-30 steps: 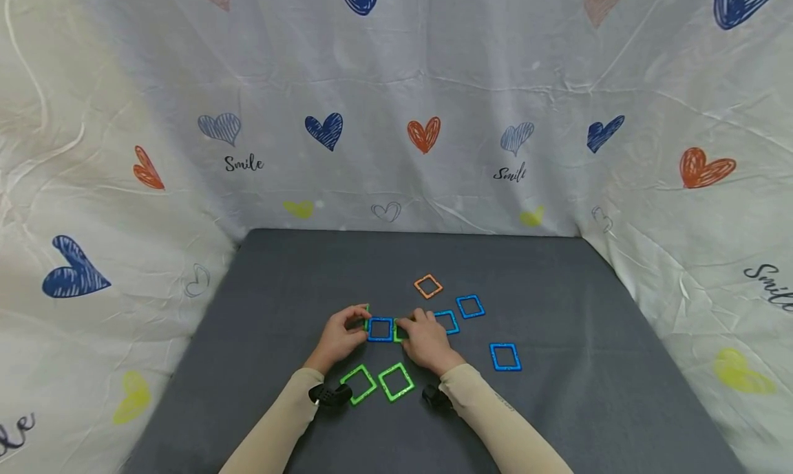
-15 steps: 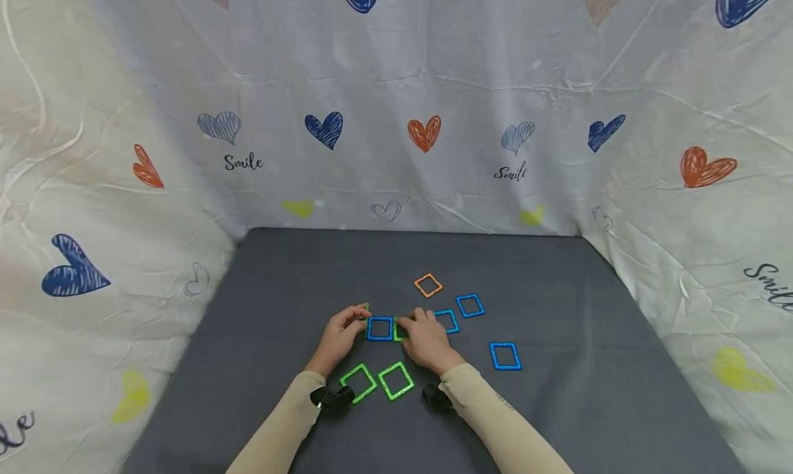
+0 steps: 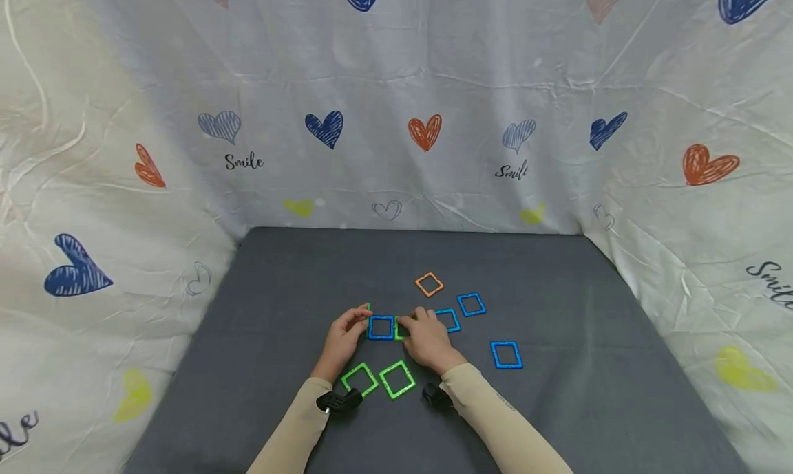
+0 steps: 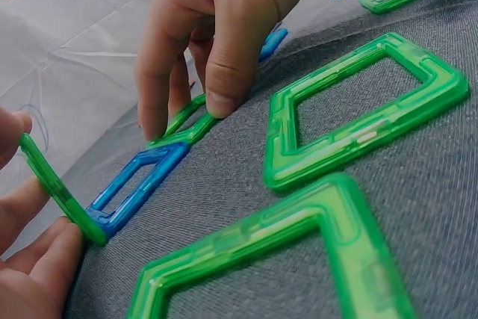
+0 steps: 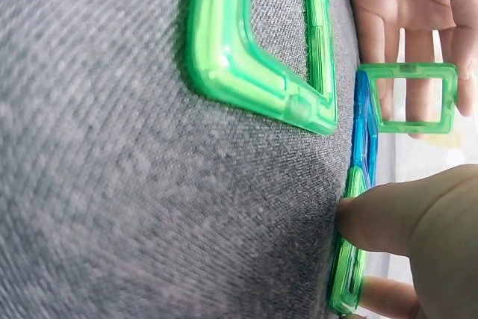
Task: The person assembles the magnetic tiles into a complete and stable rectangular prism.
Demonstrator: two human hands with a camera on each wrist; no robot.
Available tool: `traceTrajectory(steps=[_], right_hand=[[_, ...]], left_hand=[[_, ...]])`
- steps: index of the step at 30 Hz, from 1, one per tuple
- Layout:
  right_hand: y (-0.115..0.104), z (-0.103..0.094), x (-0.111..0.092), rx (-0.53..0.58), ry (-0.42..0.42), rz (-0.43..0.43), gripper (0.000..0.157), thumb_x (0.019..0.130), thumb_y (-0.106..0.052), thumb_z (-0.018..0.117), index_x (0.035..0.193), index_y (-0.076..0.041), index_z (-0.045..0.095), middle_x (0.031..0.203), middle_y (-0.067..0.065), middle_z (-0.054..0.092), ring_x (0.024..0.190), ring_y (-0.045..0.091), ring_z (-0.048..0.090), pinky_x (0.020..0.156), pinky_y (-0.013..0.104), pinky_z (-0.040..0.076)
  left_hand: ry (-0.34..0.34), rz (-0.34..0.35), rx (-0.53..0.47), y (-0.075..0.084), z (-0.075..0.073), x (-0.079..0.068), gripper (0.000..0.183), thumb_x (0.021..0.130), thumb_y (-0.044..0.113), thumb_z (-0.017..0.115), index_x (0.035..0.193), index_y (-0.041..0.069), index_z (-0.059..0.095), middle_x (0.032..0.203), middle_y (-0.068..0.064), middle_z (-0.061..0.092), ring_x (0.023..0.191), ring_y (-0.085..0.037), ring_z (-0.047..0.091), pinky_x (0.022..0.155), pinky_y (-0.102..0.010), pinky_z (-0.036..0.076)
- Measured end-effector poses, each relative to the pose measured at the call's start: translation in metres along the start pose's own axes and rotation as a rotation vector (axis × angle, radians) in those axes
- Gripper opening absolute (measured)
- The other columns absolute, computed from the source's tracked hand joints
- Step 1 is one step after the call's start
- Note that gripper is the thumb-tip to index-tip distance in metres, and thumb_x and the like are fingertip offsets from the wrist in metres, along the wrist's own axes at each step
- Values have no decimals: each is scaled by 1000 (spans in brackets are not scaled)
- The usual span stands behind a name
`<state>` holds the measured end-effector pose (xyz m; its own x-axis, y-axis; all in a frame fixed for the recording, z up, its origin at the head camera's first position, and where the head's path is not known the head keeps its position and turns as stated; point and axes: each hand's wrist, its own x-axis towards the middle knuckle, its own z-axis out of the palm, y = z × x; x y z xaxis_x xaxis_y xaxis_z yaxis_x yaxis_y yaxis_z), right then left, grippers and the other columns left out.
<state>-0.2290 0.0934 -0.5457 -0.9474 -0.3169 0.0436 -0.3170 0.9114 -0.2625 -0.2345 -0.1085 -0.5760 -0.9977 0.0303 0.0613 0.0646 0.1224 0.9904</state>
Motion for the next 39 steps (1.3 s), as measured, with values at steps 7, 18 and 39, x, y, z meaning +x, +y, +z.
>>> traceTrajectory(steps=[7,18,39], right_hand=[[-1,-1,-2,28,-3,9,39,95,-18,71,134,-19,67,126,13,59,105,30,53,79,46,53],[1,1,0,83,25,28,37,93,-14,70,131,-17,70,129,15,61,108,33,55,77,50,55],[52,-41,51,288,54,154,40,98,-13,66,137,-8,64,125,22,61,96,29,68,73,39,57]], left_hand=[[38,33,20,-1,3,-3,21,99,3,59,116,0,70,147,-18,58,142,-37,50,116,-56,39],[29,72,26,-3,4,-3,22,100,5,59,119,-2,68,148,-19,57,140,-38,52,113,-53,43],[4,71,33,-5,1,-7,23,103,10,58,122,3,69,151,-17,55,139,-38,53,104,-28,50]])
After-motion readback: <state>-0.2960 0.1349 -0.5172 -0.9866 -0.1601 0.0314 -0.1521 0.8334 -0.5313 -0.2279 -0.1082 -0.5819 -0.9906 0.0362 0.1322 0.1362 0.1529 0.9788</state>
